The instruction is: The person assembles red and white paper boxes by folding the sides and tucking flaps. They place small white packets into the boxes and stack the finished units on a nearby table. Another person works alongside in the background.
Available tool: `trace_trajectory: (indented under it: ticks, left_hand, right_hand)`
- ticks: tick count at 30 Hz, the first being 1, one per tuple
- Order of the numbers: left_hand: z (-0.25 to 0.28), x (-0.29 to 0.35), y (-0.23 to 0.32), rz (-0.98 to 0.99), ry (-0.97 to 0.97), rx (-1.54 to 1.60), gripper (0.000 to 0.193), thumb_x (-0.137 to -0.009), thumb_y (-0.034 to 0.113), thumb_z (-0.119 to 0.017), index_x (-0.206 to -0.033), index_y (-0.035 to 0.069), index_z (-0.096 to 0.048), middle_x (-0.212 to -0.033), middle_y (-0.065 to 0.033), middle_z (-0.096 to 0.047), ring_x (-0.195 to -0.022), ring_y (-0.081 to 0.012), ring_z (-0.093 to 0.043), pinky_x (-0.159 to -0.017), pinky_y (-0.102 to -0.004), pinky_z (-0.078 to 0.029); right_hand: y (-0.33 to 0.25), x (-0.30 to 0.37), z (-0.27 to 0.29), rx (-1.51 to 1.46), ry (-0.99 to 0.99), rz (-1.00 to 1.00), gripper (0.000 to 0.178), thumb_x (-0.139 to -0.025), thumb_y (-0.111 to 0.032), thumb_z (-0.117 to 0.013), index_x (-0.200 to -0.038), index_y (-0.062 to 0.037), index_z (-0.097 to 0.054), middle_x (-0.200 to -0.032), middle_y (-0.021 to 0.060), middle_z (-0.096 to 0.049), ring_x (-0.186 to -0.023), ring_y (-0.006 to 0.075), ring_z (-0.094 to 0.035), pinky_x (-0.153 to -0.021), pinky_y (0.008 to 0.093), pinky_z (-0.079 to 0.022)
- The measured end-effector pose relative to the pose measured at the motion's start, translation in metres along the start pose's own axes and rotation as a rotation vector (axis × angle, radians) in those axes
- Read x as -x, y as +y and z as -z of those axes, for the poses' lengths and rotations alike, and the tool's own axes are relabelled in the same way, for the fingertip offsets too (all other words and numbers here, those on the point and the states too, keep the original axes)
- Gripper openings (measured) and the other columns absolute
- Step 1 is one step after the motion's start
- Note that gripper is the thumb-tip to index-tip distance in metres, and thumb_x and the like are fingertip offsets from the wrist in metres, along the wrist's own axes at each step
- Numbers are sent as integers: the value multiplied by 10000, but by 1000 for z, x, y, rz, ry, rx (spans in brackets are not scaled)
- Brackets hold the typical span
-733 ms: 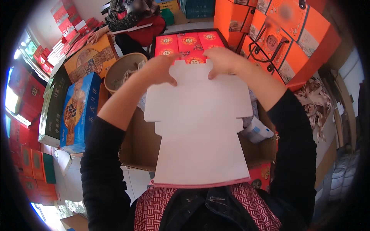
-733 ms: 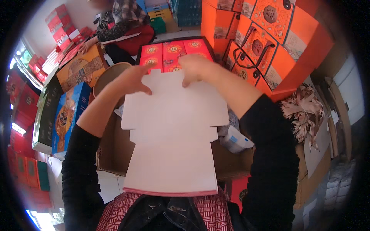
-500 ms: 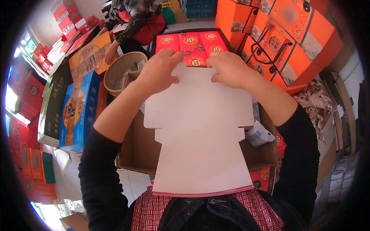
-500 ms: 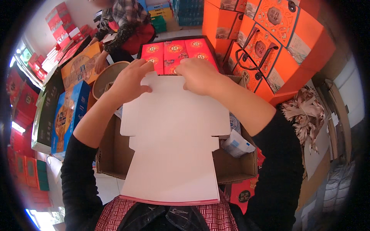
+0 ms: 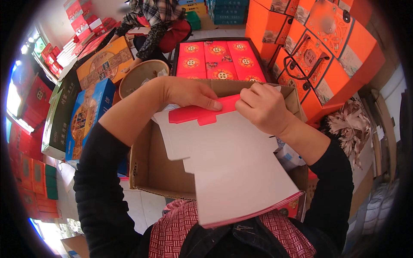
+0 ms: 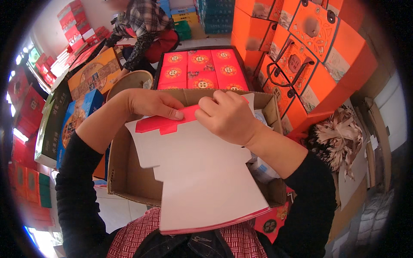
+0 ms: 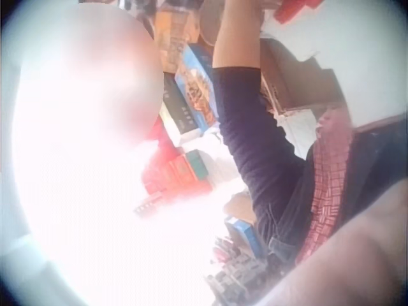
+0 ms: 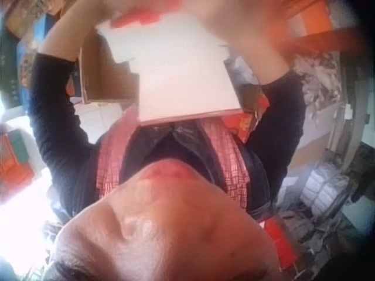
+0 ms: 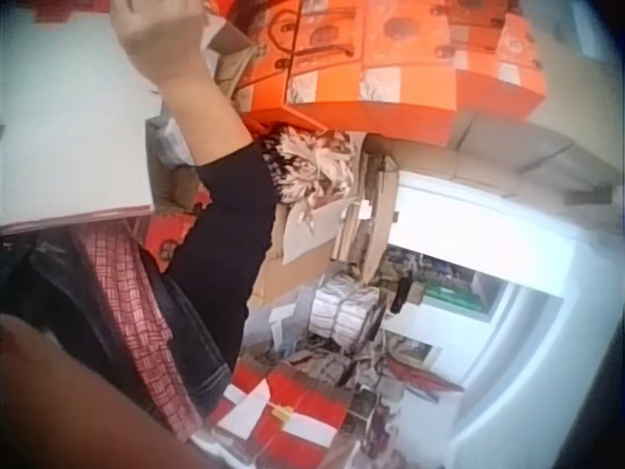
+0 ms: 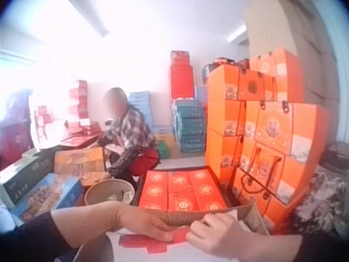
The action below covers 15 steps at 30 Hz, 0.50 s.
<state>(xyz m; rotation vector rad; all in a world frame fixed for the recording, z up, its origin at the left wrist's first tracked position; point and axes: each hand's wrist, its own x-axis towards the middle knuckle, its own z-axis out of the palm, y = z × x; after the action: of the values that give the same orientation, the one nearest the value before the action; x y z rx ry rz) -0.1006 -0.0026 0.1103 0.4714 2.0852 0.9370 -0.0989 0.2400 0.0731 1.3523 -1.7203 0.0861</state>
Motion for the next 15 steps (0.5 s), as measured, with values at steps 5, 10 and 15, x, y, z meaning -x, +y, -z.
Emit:
trace_trajectory:
  ticks: [5, 10, 15]
  left_hand:
    - [-5, -10, 3, -82, 13, -171, 276, -911, 287, -635, -867, 15, -642, -689, 45, -559, -637, -44, -484, -583, -258, -413]
    - [-9, -7, 5, -74, 79, -251, 275, -900, 251, -644, -775, 9, -606, -634, 48, -492, -610, -50, -441, -553, -269, -374]
    - [-10, -7, 8, -135, 86, -246, 228, -899, 209, -639, -815, -1, -617, -629, 37, -479, -620, -63, -443, -557, -271, -374]
  right_hand:
    - [1, 2, 1, -163, -107, -77, 151, -685, -163, -635, -691, -91, -502, -741, 35, -496, -689, 214, -542, -567, 329, -432]
    - [32, -41, 27, -790, -812, -534, 425, -882, -424, -596, -782, -11, -619, -800, 130, -640, -782, 303, -628, -658, 425, -481]
    - [30, -31, -3, -549, -943, -352, 566, -914, -542, -470, -809, -24, -670, -768, 163, -646, -804, 334, -630, -715, 452, -500]
